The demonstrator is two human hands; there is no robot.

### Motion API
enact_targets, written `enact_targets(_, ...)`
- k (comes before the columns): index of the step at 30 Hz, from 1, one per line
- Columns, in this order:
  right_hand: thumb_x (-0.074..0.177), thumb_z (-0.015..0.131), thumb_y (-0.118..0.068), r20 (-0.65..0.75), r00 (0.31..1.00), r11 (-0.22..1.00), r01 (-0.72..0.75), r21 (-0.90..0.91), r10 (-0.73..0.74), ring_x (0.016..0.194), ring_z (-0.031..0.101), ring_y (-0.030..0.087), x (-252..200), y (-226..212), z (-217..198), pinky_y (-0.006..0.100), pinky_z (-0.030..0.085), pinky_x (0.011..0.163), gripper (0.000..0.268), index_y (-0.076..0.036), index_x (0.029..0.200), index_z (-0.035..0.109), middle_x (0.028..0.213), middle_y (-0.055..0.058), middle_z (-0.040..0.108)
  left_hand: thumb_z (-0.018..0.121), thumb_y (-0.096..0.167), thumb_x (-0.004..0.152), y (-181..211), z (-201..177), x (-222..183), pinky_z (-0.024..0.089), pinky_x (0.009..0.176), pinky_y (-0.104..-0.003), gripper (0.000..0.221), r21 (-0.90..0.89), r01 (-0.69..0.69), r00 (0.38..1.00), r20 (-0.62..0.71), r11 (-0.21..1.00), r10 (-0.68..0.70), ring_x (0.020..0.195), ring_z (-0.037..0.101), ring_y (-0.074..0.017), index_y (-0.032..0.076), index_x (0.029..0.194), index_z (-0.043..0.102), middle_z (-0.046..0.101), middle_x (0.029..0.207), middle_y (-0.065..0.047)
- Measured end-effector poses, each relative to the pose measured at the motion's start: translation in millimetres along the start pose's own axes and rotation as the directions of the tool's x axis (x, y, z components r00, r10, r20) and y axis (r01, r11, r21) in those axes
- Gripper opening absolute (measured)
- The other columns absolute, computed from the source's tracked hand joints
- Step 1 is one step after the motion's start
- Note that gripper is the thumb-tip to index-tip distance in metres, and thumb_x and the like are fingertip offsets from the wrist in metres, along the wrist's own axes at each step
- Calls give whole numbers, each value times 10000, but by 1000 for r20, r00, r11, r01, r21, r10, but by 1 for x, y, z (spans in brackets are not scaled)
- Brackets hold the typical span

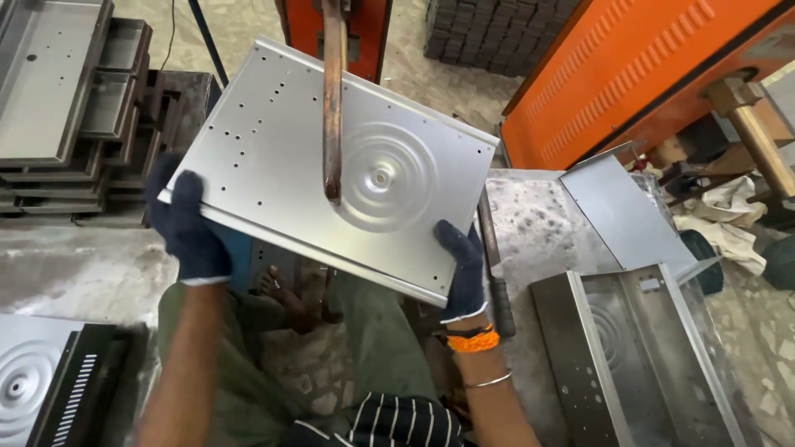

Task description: Spot welding metal panels together to assemble electronic or industrial enclosures.

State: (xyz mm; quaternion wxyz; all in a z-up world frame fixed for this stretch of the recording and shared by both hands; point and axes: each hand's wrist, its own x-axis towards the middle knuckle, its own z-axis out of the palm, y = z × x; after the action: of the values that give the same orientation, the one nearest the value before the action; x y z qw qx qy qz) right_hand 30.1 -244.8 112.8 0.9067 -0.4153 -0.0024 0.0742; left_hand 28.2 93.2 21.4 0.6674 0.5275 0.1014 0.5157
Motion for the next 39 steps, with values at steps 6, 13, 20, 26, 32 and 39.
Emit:
enact_targets(6, 880, 691, -162, -18, 995, 995, -101, -2, 101, 1036, 679, 269, 28, 0, -72, 399, 563, 916, 519, -2, 1363, 586, 1176, 137, 684, 689, 276, 1012, -26, -19, 38, 488, 987, -303, 393, 50, 427, 866, 264, 903, -424, 1090, 619, -175, -22, 1268, 703, 677, 1167, -79)
enact_targets(13, 928, 677, -179, -247, 963, 976, 57, -208, -108, 1001, 712, 238, 72, -24, -198, 389, 583, 953, 291, -12, 1162, 716, 1076, 119, 740, 664, 244, 945, 60, 77, -8, 498, 978, -279, 464, 91, 513, 769, 394, 853, -504, 1101, 662, -167, -24, 1325, 666, 706, 1218, -78)
enact_targets(20, 1069, 493, -172, -38, 961, 896, 239, -374, -272, 1128, 698, 228, 115, -50, -293, 386, 566, 1054, 312, -3, 1262, 669, 1210, 129, 721, 722, 37, 789, 63, 114, -44, 549, 893, -317, 495, -114, 658, 744, 248, 744, -620, 991, 711, -239, -67, 1270, 664, 742, 1139, -155)
enact_targets(26, 1076, 508, -144, -40, 962, 858, 222, -463, -270, 1130, 690, 215, 124, -59, -297, 380, 559, 1064, 291, 12, 1269, 661, 1209, 129, 708, 730, 0, 764, 53, 118, -55, 557, 884, -340, 449, -230, 662, 748, 140, 713, -649, 977, 696, -257, -36, 1206, 663, 721, 1102, -158)
enact_targets(32, 1060, 563, -125, -137, 987, 980, 62, -189, -88, 1052, 705, 218, 120, -75, -248, 363, 570, 1015, 215, 1, 1181, 688, 1118, 119, 724, 727, 7, 785, 52, 117, -57, 555, 902, -337, 437, -213, 626, 779, 141, 750, -611, 1003, 693, -256, -40, 1215, 660, 713, 1121, -164)
enact_targets(39, 1028, 583, -130, -79, 985, 945, 122, -305, -153, 1029, 695, 218, 113, -82, -223, 379, 580, 982, 188, -12, 1130, 690, 1079, 100, 724, 725, 31, 788, 58, 120, -57, 553, 900, -338, 446, -182, 639, 769, 133, 748, -625, 998, 694, -256, -31, 1225, 661, 717, 1125, -167)
